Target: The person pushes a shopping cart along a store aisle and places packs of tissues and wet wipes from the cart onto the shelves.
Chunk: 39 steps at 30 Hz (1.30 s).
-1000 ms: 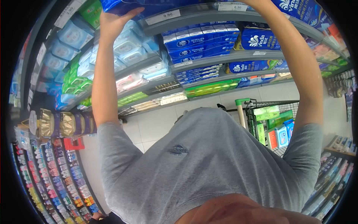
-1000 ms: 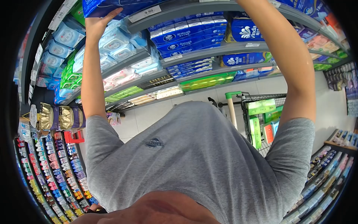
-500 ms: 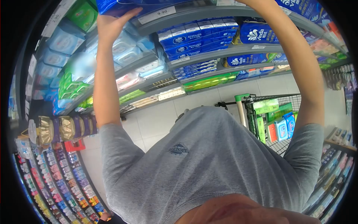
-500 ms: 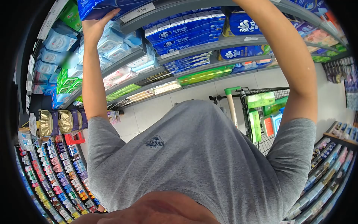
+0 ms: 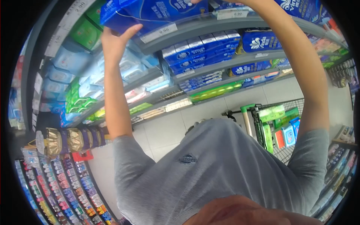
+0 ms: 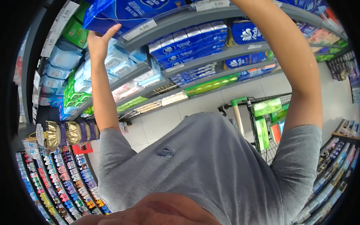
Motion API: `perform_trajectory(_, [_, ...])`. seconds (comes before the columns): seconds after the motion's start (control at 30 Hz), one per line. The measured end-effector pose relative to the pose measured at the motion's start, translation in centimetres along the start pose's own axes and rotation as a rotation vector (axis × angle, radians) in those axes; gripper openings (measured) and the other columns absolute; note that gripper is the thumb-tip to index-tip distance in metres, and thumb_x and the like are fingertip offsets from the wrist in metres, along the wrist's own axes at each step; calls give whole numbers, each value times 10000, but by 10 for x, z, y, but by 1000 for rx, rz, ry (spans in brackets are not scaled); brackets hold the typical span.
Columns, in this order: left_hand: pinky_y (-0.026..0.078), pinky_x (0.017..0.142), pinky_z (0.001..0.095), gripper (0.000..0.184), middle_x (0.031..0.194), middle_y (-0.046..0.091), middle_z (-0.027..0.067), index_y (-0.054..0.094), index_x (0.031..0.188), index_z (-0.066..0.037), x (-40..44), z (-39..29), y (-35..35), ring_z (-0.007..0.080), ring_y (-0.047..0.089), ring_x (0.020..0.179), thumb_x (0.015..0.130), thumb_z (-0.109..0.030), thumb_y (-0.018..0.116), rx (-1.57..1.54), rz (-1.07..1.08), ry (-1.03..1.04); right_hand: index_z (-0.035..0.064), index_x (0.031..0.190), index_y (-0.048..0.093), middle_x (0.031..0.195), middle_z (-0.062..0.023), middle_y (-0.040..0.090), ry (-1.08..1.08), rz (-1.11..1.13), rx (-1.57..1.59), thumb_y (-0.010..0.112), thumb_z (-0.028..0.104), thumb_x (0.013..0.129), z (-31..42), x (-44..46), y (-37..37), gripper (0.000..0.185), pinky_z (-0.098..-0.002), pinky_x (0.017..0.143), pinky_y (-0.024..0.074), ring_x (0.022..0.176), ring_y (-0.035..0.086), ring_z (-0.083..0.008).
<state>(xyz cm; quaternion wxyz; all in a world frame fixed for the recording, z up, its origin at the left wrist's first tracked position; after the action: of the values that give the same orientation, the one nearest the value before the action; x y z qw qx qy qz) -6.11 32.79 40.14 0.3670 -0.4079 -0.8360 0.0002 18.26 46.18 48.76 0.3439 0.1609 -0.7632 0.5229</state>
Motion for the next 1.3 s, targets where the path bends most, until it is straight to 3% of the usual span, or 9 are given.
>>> perform_trajectory(0.6, [473, 933, 346, 627, 1118, 653, 138, 551, 1202, 44, 8, 15, 3, 222, 619, 1038, 679, -74, 875, -66, 36, -64, -16, 1229, 547, 1134, -202, 644, 97, 279, -41, 850, 473, 630, -8, 14, 25, 831, -445, 1018, 384, 1144, 552, -353])
perform_trajectory(0.73, [461, 945, 341, 627, 1123, 649, 135, 545, 1206, 42, -2, 15, 5, 221, 614, 1044, 690, -98, 872, -81, -2, -25, -15, 1186, 556, 1125, -187, 642, 11, 223, -13, 859, 514, 578, -1, 7, 12, 861, -461, 1053, 333, 1156, 541, -344])
perform_trajectory(0.8, [457, 947, 338, 624, 1125, 648, 133, 544, 1206, 40, -5, 12, 6, 219, 612, 1044, 695, -107, 870, -95, -11, 20, -6, 1166, 568, 1120, -178, 645, -46, 177, -165, 864, 506, 564, 1, 11, 19, 844, -464, 1060, 324, 1158, 541, -331])
perform_trajectory(1.07, [478, 880, 316, 531, 1040, 689, 112, 618, 1122, 20, -12, 22, 6, 182, 632, 953, 710, -201, 870, 70, -89, 37, -1, 1169, 573, 1122, -174, 652, 3, 265, -108, 860, 457, 604, 7, 10, 16, 783, -460, 1064, 327, 1147, 552, -324])
perform_trajectory(1.13, [478, 880, 316, 540, 1040, 688, 113, 615, 1121, 25, -15, 23, 12, 184, 632, 950, 707, -207, 873, 46, -85, 26, -6, 1176, 569, 1096, -196, 655, -58, 170, -153, 861, 463, 603, 14, 1, 14, 796, -491, 1090, 316, 1135, 568, -336])
perform_trajectory(1.27, [456, 929, 338, 570, 1074, 673, 132, 596, 1138, 37, -17, 20, 14, 211, 619, 1002, 704, -201, 878, 10, -82, 33, -9, 1204, 566, 1069, -197, 661, -27, 291, -202, 853, 486, 602, 3, 10, 32, 830, -501, 1097, 314, 1121, 578, -336])
perform_trajectory(1.3, [448, 944, 346, 596, 1089, 667, 141, 581, 1157, 37, -15, 25, 12, 222, 612, 1026, 702, -203, 881, 14, -87, 36, -9, 1215, 563, 1051, -194, 663, -49, 218, -204, 852, 496, 593, -2, 9, 40, 852, -515, 1090, 321, 1115, 582, -335])
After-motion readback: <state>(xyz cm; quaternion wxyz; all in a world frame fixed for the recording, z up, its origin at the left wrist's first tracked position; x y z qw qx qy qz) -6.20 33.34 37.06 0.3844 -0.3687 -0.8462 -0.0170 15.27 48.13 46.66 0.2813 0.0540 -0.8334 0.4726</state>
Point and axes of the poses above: each hand's wrist, its own x-axis towards the middle knuckle, its own y-axis out of the palm, z = x × y, the point moved 7 cm from there along x, towards the middle knuckle
